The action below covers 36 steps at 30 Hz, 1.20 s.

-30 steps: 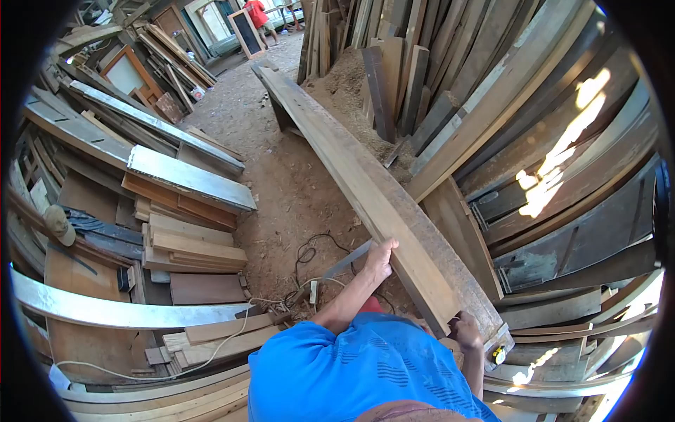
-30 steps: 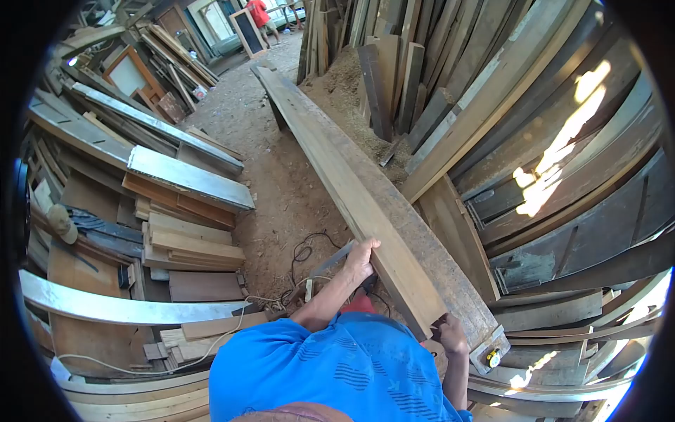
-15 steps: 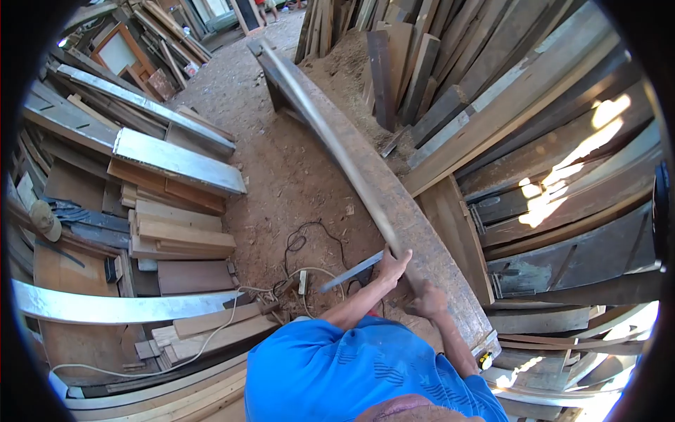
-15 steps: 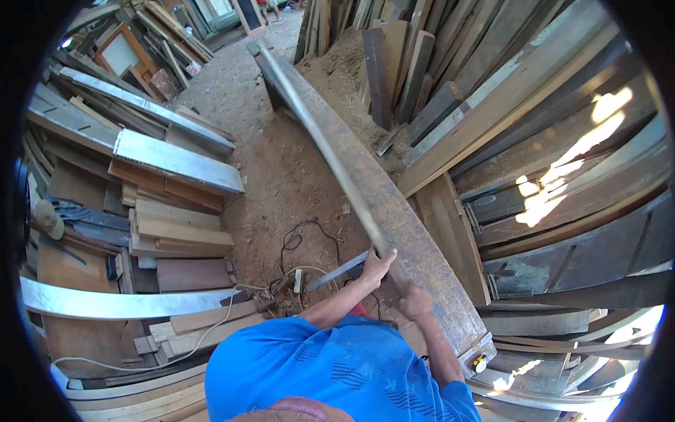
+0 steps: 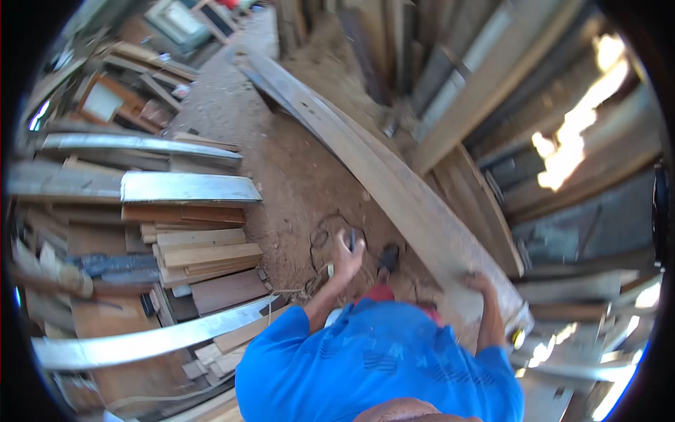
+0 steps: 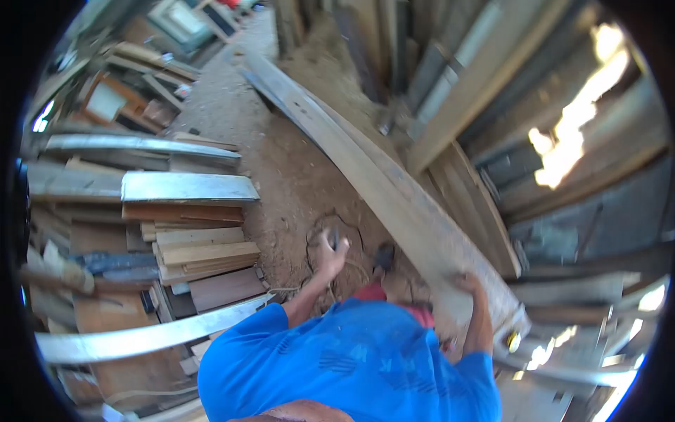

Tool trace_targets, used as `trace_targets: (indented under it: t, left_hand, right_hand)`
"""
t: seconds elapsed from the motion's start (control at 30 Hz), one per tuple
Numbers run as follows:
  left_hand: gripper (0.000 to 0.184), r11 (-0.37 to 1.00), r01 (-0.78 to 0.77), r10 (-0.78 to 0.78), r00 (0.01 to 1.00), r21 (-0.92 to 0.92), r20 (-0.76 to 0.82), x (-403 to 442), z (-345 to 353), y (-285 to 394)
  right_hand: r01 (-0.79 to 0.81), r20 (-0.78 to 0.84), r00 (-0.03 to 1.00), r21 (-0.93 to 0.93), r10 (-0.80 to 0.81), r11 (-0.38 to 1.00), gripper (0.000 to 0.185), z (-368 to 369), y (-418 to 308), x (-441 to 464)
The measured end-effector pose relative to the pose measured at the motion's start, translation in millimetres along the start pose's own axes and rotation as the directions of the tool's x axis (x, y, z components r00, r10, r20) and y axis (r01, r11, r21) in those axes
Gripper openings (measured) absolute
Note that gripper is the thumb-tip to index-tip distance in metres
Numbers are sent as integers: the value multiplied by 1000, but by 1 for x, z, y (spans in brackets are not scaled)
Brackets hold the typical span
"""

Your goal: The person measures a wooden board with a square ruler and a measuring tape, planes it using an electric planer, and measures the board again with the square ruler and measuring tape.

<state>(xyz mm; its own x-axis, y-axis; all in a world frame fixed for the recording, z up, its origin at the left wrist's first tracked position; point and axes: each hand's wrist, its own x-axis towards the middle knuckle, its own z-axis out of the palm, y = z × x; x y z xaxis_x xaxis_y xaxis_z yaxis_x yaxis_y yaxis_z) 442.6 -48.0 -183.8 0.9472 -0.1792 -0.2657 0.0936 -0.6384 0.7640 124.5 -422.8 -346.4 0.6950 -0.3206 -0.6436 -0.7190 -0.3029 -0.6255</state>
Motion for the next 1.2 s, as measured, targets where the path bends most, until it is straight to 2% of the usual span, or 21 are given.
trace_targets:
  t: [0.03, 0.07, 0.13, 0.17, 0.23, 0.33, 0.4, 0.43, 0.47, 0.5, 0.53, 0.63, 0.67, 0.73, 0.77, 0.8, 0.83, 0.87, 0.97, 1.1, 1.2]
  left_hand:
    - [68, 996, -70, 69, 997, -46, -21, 1, -5, 12]
    - [66, 986, -137, 134, 990, -96, -34, 6, -3, 19]
    - [59, 960, -278, 271, 953, -38, -135, 34, 9, 4]
    - [56, 934, -357, 353, 928, -12, -118, 42, 11, 21]
    - [50, 893, -449, 449, 893, -34, -13, 39, 10, 56]
    - [41, 806, -575, 591, 796, -139, 134, 40, 33, 115]
    - [36, 677, -720, 733, 641, -155, 226, 29, 58, 145]
    - [36, 622, -756, 776, 559, -205, 292, 19, 72, 155]
    - [37, 610, -750, 770, 486, -254, 413, 9, 89, 158]
    - [38, 601, -740, 755, 401, -302, 520, -3, 105, 161]
    - [40, 548, -758, 764, 280, -354, 582, -18, 119, 164]
    - [48, 416, -706, 777, -52, -573, 627, -69, 163, 158]
    - [51, 399, -714, 766, -85, -575, 637, -81, 172, 155]
    - [58, 364, -729, 740, -152, -580, 655, -101, 180, 156]
    - [62, 345, -778, 707, -153, -526, 690, -100, 190, 153]
    - [66, 322, -823, 674, -149, -469, 724, -94, 204, 147]
    - [71, 293, -864, 641, -141, -410, 754, -86, 220, 139]
    - [78, 282, -891, 654, -92, -356, 750, -73, 240, 126]
    - [80, 142, -988, 468, 15, -58, 883, -31, 282, 109]
    - [67, 113, -992, 164, 78, 60, 983, 0, 312, 106]
    - [54, 153, -988, 251, 22, -17, 968, 1, 324, 100]
  right_hand:
    - [49, 41, 998, 7, -49, 999, 48, 0, 13, 9]
    - [-148, -56, 989, -223, 139, 964, 53, 5, 12, 14]
    - [-116, -349, 935, -459, -59, 881, 46, 0, -48, -33]
    - [-13, -387, 905, -436, -174, 900, 47, -1, -60, -44]
    - [-173, -142, 981, -304, 135, 937, 42, 1, -74, -55]
    - [-279, -267, 932, -91, 246, 956, 49, -1, -120, -95]
    - [-154, -414, 895, 70, 169, 986, 54, 21, -116, -94]
    - [-18, -375, 915, 323, 146, 946, 59, 22, -131, -99]
    - [116, -358, 927, 552, 109, 826, 64, 21, -150, -102]
    - [200, -292, 951, 835, 103, 513, 66, 29, -163, -104]
    - [242, -249, 967, 965, 59, 105, 67, 36, -175, -105]
    - [401, -368, 916, 820, 162, -408, 65, 24, -206, -114]
    - [494, -353, 852, 785, 386, -372, 56, 17, -202, -114]
    - [647, -497, 750, 690, 438, -325, 50, 32, -140, -110]
    - [641, -553, 546, 760, 629, 112, 47, 28, -120, -117]
    - [272, -623, 431, 779, 653, 565, 48, 14, -91, -134]
    - [-54, -608, 342, 748, 716, 661, 50, -3, -80, -149]
    - [-185, -729, 154, 642, 667, 744, 50, 10, -35, -143]
    - [-553, -681, 99, 569, 725, 609, 46, 9, 29, -156]
    - [-585, -677, 201, 497, 709, 640, 42, 31, 93, -141]
    - [-503, -784, 172, 451, 597, 737, 43, 48, 100, -125]
